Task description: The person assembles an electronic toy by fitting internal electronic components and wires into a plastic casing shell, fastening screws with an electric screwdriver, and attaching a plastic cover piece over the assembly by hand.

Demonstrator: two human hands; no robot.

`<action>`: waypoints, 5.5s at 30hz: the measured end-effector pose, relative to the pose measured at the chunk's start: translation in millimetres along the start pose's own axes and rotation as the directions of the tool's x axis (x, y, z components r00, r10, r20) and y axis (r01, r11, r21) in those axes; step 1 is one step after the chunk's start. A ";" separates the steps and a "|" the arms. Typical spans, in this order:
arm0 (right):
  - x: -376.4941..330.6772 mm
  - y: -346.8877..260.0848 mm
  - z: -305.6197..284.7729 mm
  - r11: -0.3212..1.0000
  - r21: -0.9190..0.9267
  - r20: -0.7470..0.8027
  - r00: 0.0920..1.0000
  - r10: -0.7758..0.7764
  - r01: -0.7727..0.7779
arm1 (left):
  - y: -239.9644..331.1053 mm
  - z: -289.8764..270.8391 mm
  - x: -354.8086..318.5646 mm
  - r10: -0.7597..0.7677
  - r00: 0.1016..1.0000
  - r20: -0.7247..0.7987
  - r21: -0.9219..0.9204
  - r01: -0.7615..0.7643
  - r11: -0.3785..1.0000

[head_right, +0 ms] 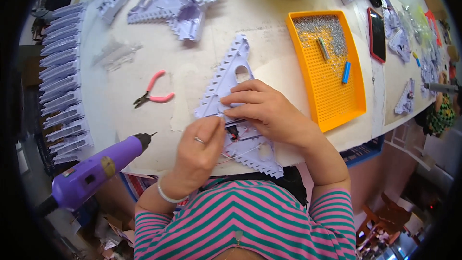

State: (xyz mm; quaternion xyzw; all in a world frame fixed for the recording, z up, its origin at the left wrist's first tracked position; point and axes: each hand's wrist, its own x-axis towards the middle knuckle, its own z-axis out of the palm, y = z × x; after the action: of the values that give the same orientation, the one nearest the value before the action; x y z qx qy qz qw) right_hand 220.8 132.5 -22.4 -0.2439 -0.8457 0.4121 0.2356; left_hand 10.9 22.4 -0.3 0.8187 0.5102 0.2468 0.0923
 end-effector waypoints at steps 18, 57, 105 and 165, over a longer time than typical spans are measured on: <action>158.4 -135.8 86.9 0.778 0.438 -0.201 0.892 -0.404 0.451 | 12.1 22.1 -25.6 -0.100 0.995 0.028 -0.229 0.103 0.968; 7.1 -19.5 -99.8 0.950 0.309 -0.798 0.559 0.227 0.055 | 32.9 21.7 -7.1 -0.011 0.999 -0.034 0.244 0.019 0.970; 47.7 -131.4 -36.5 0.796 0.491 -0.603 0.797 0.019 0.353 | 3.0 10.2 14.5 -0.309 0.870 -0.385 -0.390 0.150 0.908; 33.6 -110.0 -3.1 0.842 0.512 -0.546 0.821 0.168 0.168 | 1.2 34.2 -20.2 0.036 0.959 -0.280 -0.088 -0.063 0.994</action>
State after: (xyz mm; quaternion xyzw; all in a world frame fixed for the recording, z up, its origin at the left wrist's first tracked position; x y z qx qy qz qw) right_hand 172.8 95.1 75.2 -0.2793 -0.5850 0.5403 0.5365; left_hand 21.6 7.4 -35.6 0.7830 0.4851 0.3857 0.0525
